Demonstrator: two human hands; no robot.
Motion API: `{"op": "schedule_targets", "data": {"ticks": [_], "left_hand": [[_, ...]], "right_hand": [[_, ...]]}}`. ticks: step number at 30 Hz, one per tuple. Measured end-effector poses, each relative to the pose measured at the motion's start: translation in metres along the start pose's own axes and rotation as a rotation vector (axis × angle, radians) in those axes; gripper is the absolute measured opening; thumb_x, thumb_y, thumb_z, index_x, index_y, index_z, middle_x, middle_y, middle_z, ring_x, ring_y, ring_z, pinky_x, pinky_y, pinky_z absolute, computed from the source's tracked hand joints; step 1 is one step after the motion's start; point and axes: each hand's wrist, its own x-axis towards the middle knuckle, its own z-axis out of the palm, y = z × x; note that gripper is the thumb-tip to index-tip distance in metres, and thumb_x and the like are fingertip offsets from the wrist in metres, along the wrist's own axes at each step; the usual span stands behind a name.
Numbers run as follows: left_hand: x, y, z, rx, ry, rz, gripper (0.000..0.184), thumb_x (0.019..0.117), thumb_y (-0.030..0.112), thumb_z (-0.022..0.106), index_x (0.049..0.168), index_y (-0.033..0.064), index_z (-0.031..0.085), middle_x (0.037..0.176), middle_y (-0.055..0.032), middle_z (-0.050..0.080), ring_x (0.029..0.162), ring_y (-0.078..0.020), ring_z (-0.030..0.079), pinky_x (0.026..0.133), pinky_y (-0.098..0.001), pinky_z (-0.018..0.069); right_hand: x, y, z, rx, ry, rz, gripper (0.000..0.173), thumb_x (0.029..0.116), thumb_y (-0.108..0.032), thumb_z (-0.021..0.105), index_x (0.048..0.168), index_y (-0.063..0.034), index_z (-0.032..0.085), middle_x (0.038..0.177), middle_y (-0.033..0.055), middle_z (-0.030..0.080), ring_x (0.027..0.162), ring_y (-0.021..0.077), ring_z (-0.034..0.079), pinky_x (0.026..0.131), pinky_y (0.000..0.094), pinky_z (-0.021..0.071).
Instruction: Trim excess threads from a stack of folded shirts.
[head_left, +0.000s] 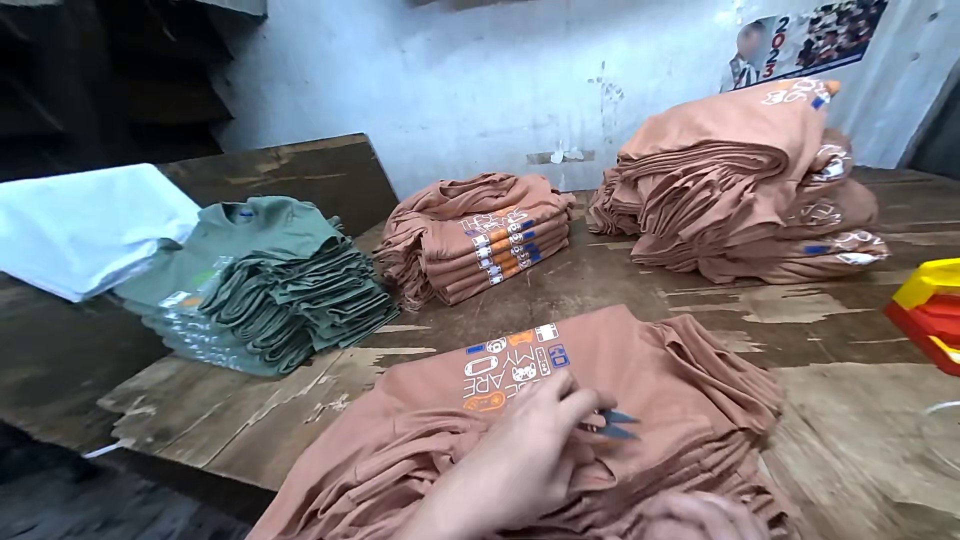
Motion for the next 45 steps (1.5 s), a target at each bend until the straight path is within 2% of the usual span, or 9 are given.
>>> {"op": "schedule_targets", "data": {"ticks": [4, 9, 14, 16, 20, 26, 31, 39, 45], "left_hand": [[0.012, -0.024, 0.003, -0.377, -0.089, 0.024, 0.022, 0.0832, 0.0, 0.069, 0.101, 0.008, 0.077, 0.106, -0.0064, 0.07, 0.1, -0.015, 0.064, 0.088, -0.0327, 0.0539], [0.011, -0.024, -0.003, -0.477, 0.0, 0.076, 0.018, 0.0935, 0.0, 0.061, 0.104, 0.0065, 0.074, 0.098, -0.0012, 0.074, 0.087, -0.0061, 0.068, 0.079, -0.0264, 0.0571], [-0.005, -0.007, 0.022, -0.196, 0.501, -0.181, 0.008, 0.0814, 0.023, 0.08, 0.082, 0.0166, 0.076, 0.077, 0.0094, 0.07, 0.071, 0.0006, 0.064, 0.064, -0.0214, 0.056], [-0.018, 0.008, 0.02, -0.12, 0.45, -0.283, 0.012, 0.0794, 0.031, 0.077, 0.075, 0.0199, 0.074, 0.067, 0.0112, 0.066, 0.059, 0.0019, 0.059, 0.053, -0.0232, 0.0497], [-0.036, 0.036, 0.031, -0.16, 0.346, -0.22, 0.015, 0.0771, 0.009, 0.078, 0.092, 0.0101, 0.08, 0.089, 0.0001, 0.076, 0.083, -0.0072, 0.071, 0.077, -0.0274, 0.0602], [-0.055, 0.044, 0.015, -0.17, 0.362, -0.132, 0.003, 0.0832, 0.013, 0.081, 0.084, 0.0105, 0.079, 0.087, -0.0003, 0.074, 0.082, -0.0055, 0.068, 0.073, -0.0228, 0.0578], [-0.057, 0.019, 0.0, -0.133, 0.348, -0.17, 0.04, 0.0738, 0.015, 0.084, 0.113, 0.0178, 0.077, 0.1, 0.0038, 0.069, 0.092, -0.0073, 0.065, 0.08, -0.0271, 0.0566], [-0.03, 0.009, 0.029, 0.113, 0.448, 0.041, 0.018, 0.0827, 0.018, 0.075, 0.097, 0.0279, 0.079, 0.096, 0.0128, 0.075, 0.094, -0.0087, 0.067, 0.083, -0.0359, 0.0517], [-0.04, 0.003, 0.006, 0.026, 0.379, -0.106, 0.037, 0.0743, 0.023, 0.082, 0.11, 0.0263, 0.077, 0.099, 0.01, 0.071, 0.098, -0.01, 0.066, 0.087, -0.0379, 0.055]], "right_hand": [[0.02, -0.022, 0.024, -0.172, 0.022, 0.166, 0.066, 0.0694, -0.061, 0.087, 0.096, -0.0055, 0.064, 0.1, 0.0165, 0.065, 0.101, 0.0305, 0.062, 0.094, 0.0476, 0.0497], [0.025, -0.026, 0.03, -0.104, 0.003, 0.157, 0.023, 0.0763, -0.014, 0.072, 0.097, -0.0058, 0.07, 0.1, 0.0111, 0.069, 0.098, 0.021, 0.065, 0.09, 0.0359, 0.0531], [0.023, -0.023, 0.018, 0.56, -0.109, 0.368, 0.043, 0.0808, 0.011, 0.075, 0.121, 0.0098, 0.058, 0.109, 0.0101, 0.073, 0.091, 0.0127, 0.075, 0.081, 0.03, 0.0655], [0.023, -0.019, 0.016, 0.666, -0.091, 0.382, 0.053, 0.079, 0.013, 0.078, 0.125, 0.0046, 0.054, 0.112, 0.0067, 0.071, 0.09, 0.0131, 0.075, 0.078, 0.0312, 0.0668], [0.014, -0.012, 0.019, 0.506, -0.069, 0.232, 0.042, 0.0808, 0.002, 0.079, 0.119, 0.0012, 0.062, 0.114, 0.0092, 0.069, 0.093, 0.0084, 0.071, 0.078, 0.025, 0.0642], [0.013, -0.017, 0.021, 0.219, -0.023, 0.109, 0.014, 0.0839, -0.013, 0.084, 0.093, -0.0034, 0.078, 0.103, 0.0099, 0.068, 0.1, 0.0037, 0.066, 0.089, 0.0135, 0.0553], [0.013, -0.006, 0.022, 0.329, 0.086, 0.183, 0.011, 0.0978, -0.015, 0.068, 0.089, -0.008, 0.067, 0.105, 0.002, 0.066, 0.099, 0.001, 0.065, 0.084, 0.014, 0.0577], [0.012, -0.002, 0.023, 0.406, 0.016, 0.172, 0.021, 0.1066, -0.027, 0.054, 0.092, -0.0124, 0.059, 0.105, -0.0002, 0.06, 0.103, 0.0014, 0.061, 0.088, 0.016, 0.0531], [0.011, -0.005, 0.021, 0.376, -0.033, 0.164, 0.033, 0.0815, -0.019, 0.087, 0.105, -0.0031, 0.071, 0.117, 0.012, 0.063, 0.097, 0.0068, 0.066, 0.079, 0.0189, 0.0598]]}}
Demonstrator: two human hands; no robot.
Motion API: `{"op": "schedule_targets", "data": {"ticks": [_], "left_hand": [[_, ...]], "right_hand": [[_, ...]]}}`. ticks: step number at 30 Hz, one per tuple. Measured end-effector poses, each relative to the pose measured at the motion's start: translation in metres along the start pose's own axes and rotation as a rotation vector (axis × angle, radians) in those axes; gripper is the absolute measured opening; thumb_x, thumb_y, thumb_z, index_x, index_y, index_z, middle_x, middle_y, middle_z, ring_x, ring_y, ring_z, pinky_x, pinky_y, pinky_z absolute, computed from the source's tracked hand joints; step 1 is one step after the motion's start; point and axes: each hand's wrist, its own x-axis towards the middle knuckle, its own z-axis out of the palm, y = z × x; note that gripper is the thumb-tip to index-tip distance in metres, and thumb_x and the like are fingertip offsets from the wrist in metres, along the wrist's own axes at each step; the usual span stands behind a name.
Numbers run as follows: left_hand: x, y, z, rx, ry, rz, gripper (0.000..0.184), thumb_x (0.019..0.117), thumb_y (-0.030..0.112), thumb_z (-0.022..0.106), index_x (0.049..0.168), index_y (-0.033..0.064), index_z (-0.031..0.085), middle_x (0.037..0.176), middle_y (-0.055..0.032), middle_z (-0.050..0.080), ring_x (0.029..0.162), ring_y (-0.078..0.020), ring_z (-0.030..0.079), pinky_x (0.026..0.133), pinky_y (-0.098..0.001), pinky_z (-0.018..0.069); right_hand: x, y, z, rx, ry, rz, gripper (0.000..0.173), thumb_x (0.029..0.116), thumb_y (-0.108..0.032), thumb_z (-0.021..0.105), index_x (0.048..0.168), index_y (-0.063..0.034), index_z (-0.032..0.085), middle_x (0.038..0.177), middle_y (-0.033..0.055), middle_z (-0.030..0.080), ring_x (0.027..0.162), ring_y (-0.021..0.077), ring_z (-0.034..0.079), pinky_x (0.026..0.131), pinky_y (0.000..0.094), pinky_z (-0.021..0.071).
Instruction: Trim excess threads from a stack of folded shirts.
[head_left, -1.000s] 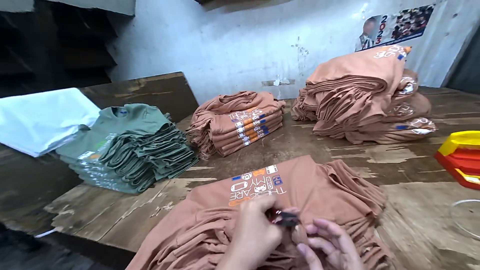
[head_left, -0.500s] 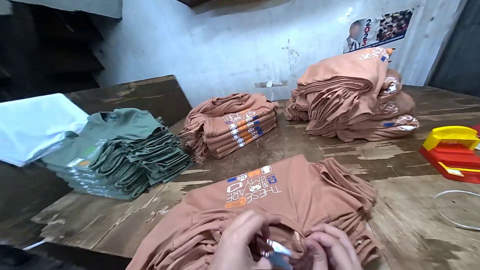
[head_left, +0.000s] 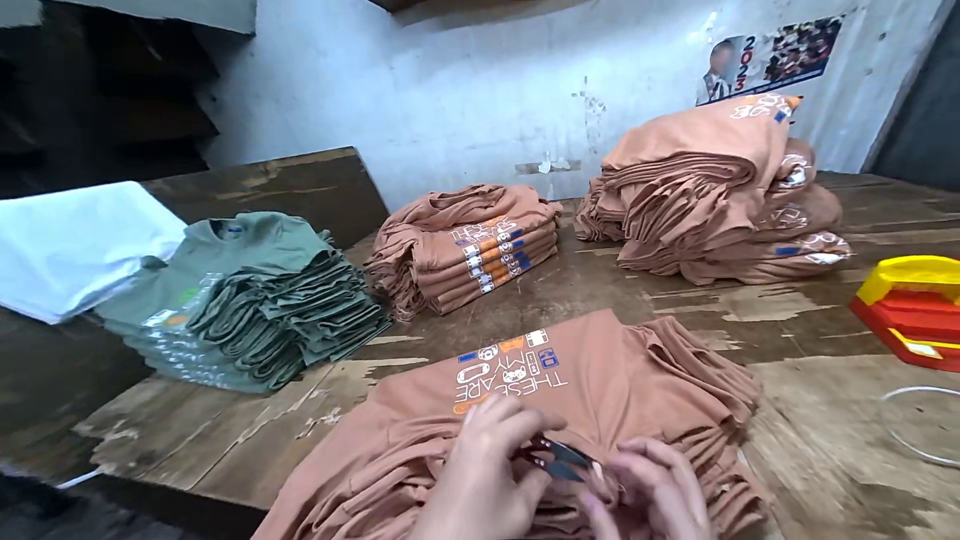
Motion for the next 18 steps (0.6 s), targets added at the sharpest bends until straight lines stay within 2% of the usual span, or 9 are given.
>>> {"op": "schedule_targets", "data": {"ticks": [2, 3, 5, 7, 9, 11, 14, 18], "left_hand": [[0.0, -0.005, -0.006, -0.006, -0.015, -0.01, 0.041, 0.0784, 0.039, 0.083, 0.116, 0.0273, 0.075, 0.105, 0.0095, 0.07, 0.101, -0.0096, 0.065, 0.09, -0.0375, 0.0549], [-0.001, -0.005, -0.005, -0.011, -0.007, 0.01, 0.037, 0.081, 0.04, 0.082, 0.115, 0.0271, 0.076, 0.106, 0.0091, 0.07, 0.102, -0.0101, 0.064, 0.091, -0.0387, 0.0534], [-0.002, -0.003, -0.002, -0.02, 0.012, 0.059, 0.021, 0.0881, 0.036, 0.078, 0.107, 0.0276, 0.079, 0.106, 0.0102, 0.072, 0.104, -0.0086, 0.065, 0.092, -0.0369, 0.0535], [-0.002, 0.001, 0.003, 0.012, 0.004, 0.096, 0.016, 0.0929, 0.037, 0.072, 0.105, 0.0287, 0.079, 0.103, 0.0096, 0.072, 0.102, -0.0099, 0.065, 0.09, -0.0375, 0.0534], [-0.002, 0.002, 0.003, 0.038, -0.064, 0.108, 0.028, 0.0894, 0.046, 0.074, 0.112, 0.0296, 0.077, 0.105, 0.0065, 0.07, 0.102, -0.0153, 0.063, 0.089, -0.0432, 0.0515], [-0.002, 0.0, 0.001, 0.033, -0.083, 0.104, 0.031, 0.0848, 0.042, 0.078, 0.113, 0.0308, 0.077, 0.104, 0.0069, 0.069, 0.101, -0.0151, 0.063, 0.088, -0.043, 0.0515], [0.001, -0.003, 0.0, 0.026, -0.031, 0.111, 0.023, 0.0929, 0.04, 0.072, 0.113, 0.0281, 0.077, 0.104, 0.0089, 0.072, 0.099, -0.0081, 0.067, 0.087, -0.0354, 0.055], [0.005, 0.008, 0.012, -0.008, -0.086, 0.184, 0.015, 0.0934, 0.034, 0.072, 0.105, 0.0279, 0.079, 0.101, 0.0089, 0.074, 0.098, -0.009, 0.068, 0.087, -0.0361, 0.0554]], "right_hand": [[-0.001, -0.003, 0.004, -0.031, 0.076, -0.011, 0.013, 0.0831, -0.011, 0.085, 0.092, -0.0054, 0.077, 0.109, 0.0074, 0.068, 0.099, 0.0038, 0.067, 0.085, 0.0159, 0.0592], [-0.001, -0.003, 0.005, -0.023, 0.106, -0.007, 0.006, 0.0869, -0.01, 0.081, 0.088, -0.0069, 0.076, 0.107, 0.0046, 0.069, 0.101, 0.0032, 0.067, 0.086, 0.0158, 0.0588], [0.0, -0.002, 0.005, 0.016, 0.119, 0.022, 0.006, 0.0939, -0.011, 0.072, 0.088, -0.0077, 0.071, 0.107, 0.0024, 0.067, 0.098, 0.0018, 0.066, 0.082, 0.015, 0.0593], [0.002, 0.0, 0.002, 0.053, 0.1, 0.051, 0.007, 0.0975, -0.01, 0.066, 0.091, -0.0069, 0.067, 0.109, 0.0032, 0.065, 0.092, 0.0015, 0.066, 0.075, 0.015, 0.0596], [0.002, 0.0, 0.0, 0.071, 0.088, 0.067, 0.007, 0.0984, -0.009, 0.064, 0.092, -0.0056, 0.065, 0.11, 0.0044, 0.064, 0.088, 0.0015, 0.066, 0.071, 0.0152, 0.0592], [0.003, 0.0, -0.001, 0.084, 0.078, 0.077, 0.007, 0.0986, -0.009, 0.064, 0.093, -0.0054, 0.065, 0.111, 0.0051, 0.063, 0.086, 0.002, 0.066, 0.069, 0.0159, 0.0596], [0.004, -0.001, -0.002, 0.099, 0.063, 0.085, 0.007, 0.0991, -0.01, 0.064, 0.093, -0.0066, 0.064, 0.111, 0.0045, 0.063, 0.086, 0.0022, 0.065, 0.069, 0.016, 0.0592], [0.004, -0.003, -0.001, 0.06, 0.087, 0.057, 0.007, 0.0981, -0.011, 0.066, 0.092, -0.0077, 0.067, 0.111, 0.0036, 0.064, 0.089, 0.0015, 0.066, 0.072, 0.0151, 0.0595]]}}
